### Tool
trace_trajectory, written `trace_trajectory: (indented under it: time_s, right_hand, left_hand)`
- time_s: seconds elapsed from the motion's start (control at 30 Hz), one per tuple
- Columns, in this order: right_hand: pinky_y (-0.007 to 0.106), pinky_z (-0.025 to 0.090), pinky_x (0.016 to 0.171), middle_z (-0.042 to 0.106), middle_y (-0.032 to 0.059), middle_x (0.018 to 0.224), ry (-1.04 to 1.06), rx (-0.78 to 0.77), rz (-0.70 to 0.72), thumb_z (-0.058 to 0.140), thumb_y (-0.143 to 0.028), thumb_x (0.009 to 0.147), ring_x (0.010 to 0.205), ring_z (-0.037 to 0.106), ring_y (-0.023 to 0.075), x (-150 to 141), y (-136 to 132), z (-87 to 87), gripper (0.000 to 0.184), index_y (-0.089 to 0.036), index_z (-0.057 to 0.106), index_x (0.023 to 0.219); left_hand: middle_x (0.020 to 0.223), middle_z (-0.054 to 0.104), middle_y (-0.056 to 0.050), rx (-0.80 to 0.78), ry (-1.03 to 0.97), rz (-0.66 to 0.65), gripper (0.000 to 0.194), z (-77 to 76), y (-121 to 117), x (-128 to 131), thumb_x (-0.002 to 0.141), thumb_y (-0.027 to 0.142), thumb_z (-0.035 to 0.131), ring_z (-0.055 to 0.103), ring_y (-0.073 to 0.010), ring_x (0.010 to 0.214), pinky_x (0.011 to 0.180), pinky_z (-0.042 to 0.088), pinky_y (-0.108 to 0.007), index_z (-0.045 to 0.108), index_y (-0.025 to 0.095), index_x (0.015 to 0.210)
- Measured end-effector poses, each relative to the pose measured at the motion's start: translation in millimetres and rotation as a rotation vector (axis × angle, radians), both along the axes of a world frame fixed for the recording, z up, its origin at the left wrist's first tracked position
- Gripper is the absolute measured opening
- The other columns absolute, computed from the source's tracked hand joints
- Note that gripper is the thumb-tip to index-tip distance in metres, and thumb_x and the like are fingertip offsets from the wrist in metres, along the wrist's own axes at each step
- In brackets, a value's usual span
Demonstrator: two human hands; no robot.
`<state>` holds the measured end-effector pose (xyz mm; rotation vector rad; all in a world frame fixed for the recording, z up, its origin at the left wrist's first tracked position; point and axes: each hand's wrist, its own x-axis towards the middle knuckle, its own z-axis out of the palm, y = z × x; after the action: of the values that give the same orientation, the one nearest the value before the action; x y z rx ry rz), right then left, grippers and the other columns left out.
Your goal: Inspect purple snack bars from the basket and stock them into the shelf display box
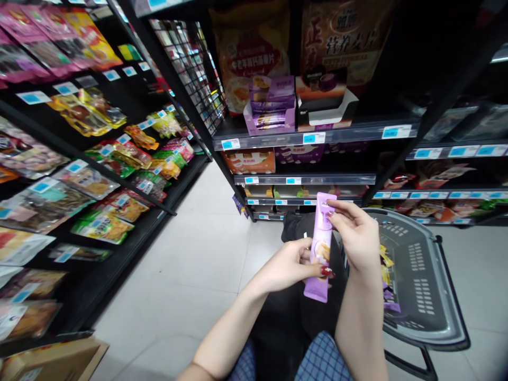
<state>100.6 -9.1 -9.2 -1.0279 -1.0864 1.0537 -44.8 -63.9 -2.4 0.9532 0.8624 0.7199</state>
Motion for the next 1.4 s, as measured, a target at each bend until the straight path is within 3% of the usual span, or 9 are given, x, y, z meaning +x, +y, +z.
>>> trace_trajectory:
  time_s: [0.1,0.27,0.53,0.77,0.9,1.1,1.27,1.4]
  right_hand:
    - [0.028,0.055,0.064,0.074,0.0057,0.086,0.142,-0.117,-0.073,0.074,-0.025,0.063,0.072,0.068,0.0167,-4.0,9.7,-12.2,0.023,-0.019,0.072,0.085]
    - [0.028,0.053,0.058,0.074,0.0058,0.078,0.285,-0.302,-0.128,0.076,-0.026,0.056,0.065,0.066,0.0156,-8.6,24.6,-32.5,0.023,-0.015,0.073,0.076]
    - [0.029,0.053,0.057,0.073,0.0068,0.074,0.245,-0.326,-0.017,0.077,-0.028,0.056,0.062,0.065,0.0170,-10.0,32.0,-47.2,0.024,-0.014,0.072,0.074]
    - [0.035,0.058,0.069,0.071,0.0059,0.097,0.273,-0.076,-0.011,0.074,-0.032,0.066,0.079,0.068,0.0195,-5.8,18.0,-24.2,0.038,-0.021,0.066,0.102]
    - [0.038,0.056,0.086,0.067,0.0052,0.110,0.158,0.110,-0.026,0.072,-0.023,0.072,0.099,0.064,0.0206,3.4,1.5,-5.8,0.038,-0.025,0.066,0.109]
    - [0.036,0.056,0.086,0.068,0.0048,0.113,-0.100,0.169,-0.133,0.068,-0.020,0.075,0.101,0.064,0.0205,8.4,-13.5,7.5,0.036,-0.028,0.067,0.110]
    - [0.038,0.056,0.088,0.066,0.0052,0.115,-0.070,0.154,-0.125,0.067,-0.021,0.077,0.104,0.063,0.0210,6.9,-11.6,5.2,0.035,-0.027,0.066,0.111]
    - [0.042,0.057,0.087,0.064,0.0051,0.114,0.061,0.183,-0.118,0.066,-0.021,0.078,0.108,0.061,0.0227,7.3,-12.2,7.8,0.037,-0.028,0.060,0.114]
  left_hand:
    - [0.068,0.066,-0.001,-0.030,-0.096,0.019,0.039,6.8,-1.1,-3.3,0.065,0.031,0.079,0.067,-0.0162,0.060,0.058,0.054,-0.027,0.053,0.015,0.091]
    - [0.059,0.066,-0.006,-0.126,-0.223,-0.183,0.044,5.8,-3.0,-6.1,0.071,0.050,0.069,0.063,-0.0154,0.047,0.047,0.051,-0.024,0.059,0.009,0.083]
    - [0.056,0.065,-0.006,-0.127,-0.196,-0.096,0.042,3.8,-4.3,2.8,0.072,0.051,0.067,0.062,-0.0128,0.045,0.046,0.049,-0.019,0.060,0.010,0.077]
    - [0.064,0.069,-0.005,-0.164,-0.073,-0.279,0.021,-6.8,2.5,-2.6,0.073,0.029,0.066,0.065,-0.0119,0.054,0.058,0.053,-0.022,0.063,0.011,0.083]
    - [0.069,0.071,-0.006,-0.188,-0.096,-0.387,0.024,-17.8,8.2,-4.8,0.074,0.031,0.065,0.067,-0.0134,0.061,0.060,0.053,-0.023,0.064,0.011,0.087]
    - [0.075,0.071,-0.006,-0.209,-0.140,-0.532,0.036,-23.1,11.9,-5.8,0.074,0.042,0.068,0.066,-0.0139,0.066,0.064,0.053,-0.025,0.064,0.012,0.094]
    - [0.086,0.070,-0.009,-0.224,-0.186,-0.532,0.051,-19.9,12.9,-6.2,0.072,0.053,0.067,0.067,-0.0175,0.072,0.062,0.055,-0.029,0.063,0.013,0.104]
    - [0.078,0.067,-0.009,-0.231,-0.276,-0.408,0.063,-20.5,13.3,-5.8,0.069,0.066,0.062,0.065,-0.0193,0.065,0.056,0.056,-0.033,0.063,0.010,0.098]
